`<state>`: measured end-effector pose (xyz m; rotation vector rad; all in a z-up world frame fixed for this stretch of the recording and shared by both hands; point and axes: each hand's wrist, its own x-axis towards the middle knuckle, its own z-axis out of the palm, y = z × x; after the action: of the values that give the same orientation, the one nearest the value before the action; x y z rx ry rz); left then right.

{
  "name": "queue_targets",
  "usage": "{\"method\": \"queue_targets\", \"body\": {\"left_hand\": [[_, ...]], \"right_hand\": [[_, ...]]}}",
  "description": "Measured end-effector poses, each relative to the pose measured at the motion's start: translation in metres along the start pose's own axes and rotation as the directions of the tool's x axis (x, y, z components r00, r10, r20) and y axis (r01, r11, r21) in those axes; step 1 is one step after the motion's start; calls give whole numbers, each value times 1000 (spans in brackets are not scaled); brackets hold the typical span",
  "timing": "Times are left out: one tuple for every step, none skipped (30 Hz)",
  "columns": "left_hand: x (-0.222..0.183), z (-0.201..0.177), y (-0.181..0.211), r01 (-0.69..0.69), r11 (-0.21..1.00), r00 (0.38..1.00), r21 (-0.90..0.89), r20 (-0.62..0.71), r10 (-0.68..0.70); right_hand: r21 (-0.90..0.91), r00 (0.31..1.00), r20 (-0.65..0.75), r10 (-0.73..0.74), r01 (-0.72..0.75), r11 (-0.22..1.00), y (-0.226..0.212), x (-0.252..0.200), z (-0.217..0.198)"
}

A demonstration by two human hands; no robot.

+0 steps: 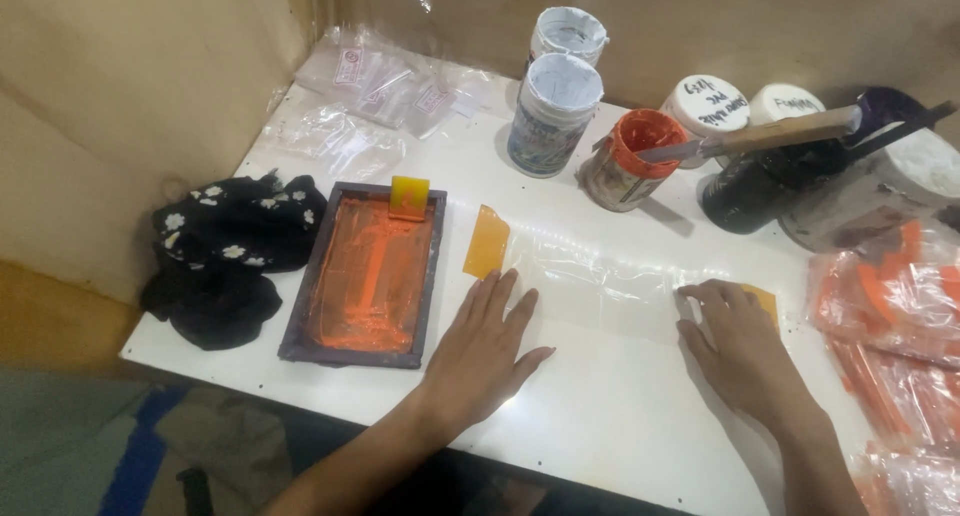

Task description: Screen printing orange ink onto small plastic strips using a handheld frame and squeegee, then organizing the printed items.

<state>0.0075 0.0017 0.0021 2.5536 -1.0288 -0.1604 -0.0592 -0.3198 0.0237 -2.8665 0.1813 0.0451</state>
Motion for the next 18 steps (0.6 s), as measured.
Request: {"method": "queue_targets", "body": {"left_hand": [[1,-2,-1,-6,1000,1000,-1,0,6],[1,-4,0,9,1000,1000,-17,11,-9],[1,-5,1,25,999,999,-34,21,-25],[2,-4,0,25,999,999,-36,24,-24],[2,-4,0,23,999,1000,-34,18,-22],[3,-4,0,22,999,1000,-31,9,-22],[2,-5,1,22,999,1000,-32,10,-22],[2,-7,2,39,998,999,-43,37,-37],[1,-8,2,55,997,997,-55,64,-52],[1,-6,1,57,997,996,-56,65,-53],[0,-4,0,43,997,998,-58,37,-40],[0,-2,0,27,998,1000,-57,8,-27],[0,-3,0,27,998,1000,-57,8,-26],[0,-4,0,33,997,999,-69,31,-31],[0,-5,0,40,996,998,-81,53,-36],[0,-5,0,40,996,998,-83,53,-36],[0,-5,1,42,996,997,-82,61,-37],[1,-6,1,42,996,997,-79,69,-36]], "right_hand": [[-1,1000,-3,6,-6,1000,-4,-1,-2],[12,999,15,30,-30,999,-8,-2,-4],[25,998,32,55,-56,998,-11,-3,-6],[25,998,35,58,-58,998,-10,-3,-5],[29,999,23,48,-49,998,-9,-3,-5],[33,999,10,37,-37,999,-8,-2,-4],[34,999,11,37,-38,999,-5,-3,-2],[49,1000,-3,27,-27,998,-1,-3,-1],[64,1000,-18,17,-16,998,2,-3,0],[64,1000,-16,17,-16,998,-1,-4,-4],[87,998,19,53,-55,995,-4,-4,-8],[110,995,51,89,-94,989,-7,-4,-12],[110,995,51,89,-95,989,-2,-3,-10],[111,998,20,62,-64,992,3,-3,-7],[111,999,-11,34,-33,993,7,-2,-4],[110,999,-10,34,-32,993,5,-3,-7],[126,998,18,61,-62,990,2,-3,-9],[143,995,44,88,-94,985,-1,-4,-12]]}}
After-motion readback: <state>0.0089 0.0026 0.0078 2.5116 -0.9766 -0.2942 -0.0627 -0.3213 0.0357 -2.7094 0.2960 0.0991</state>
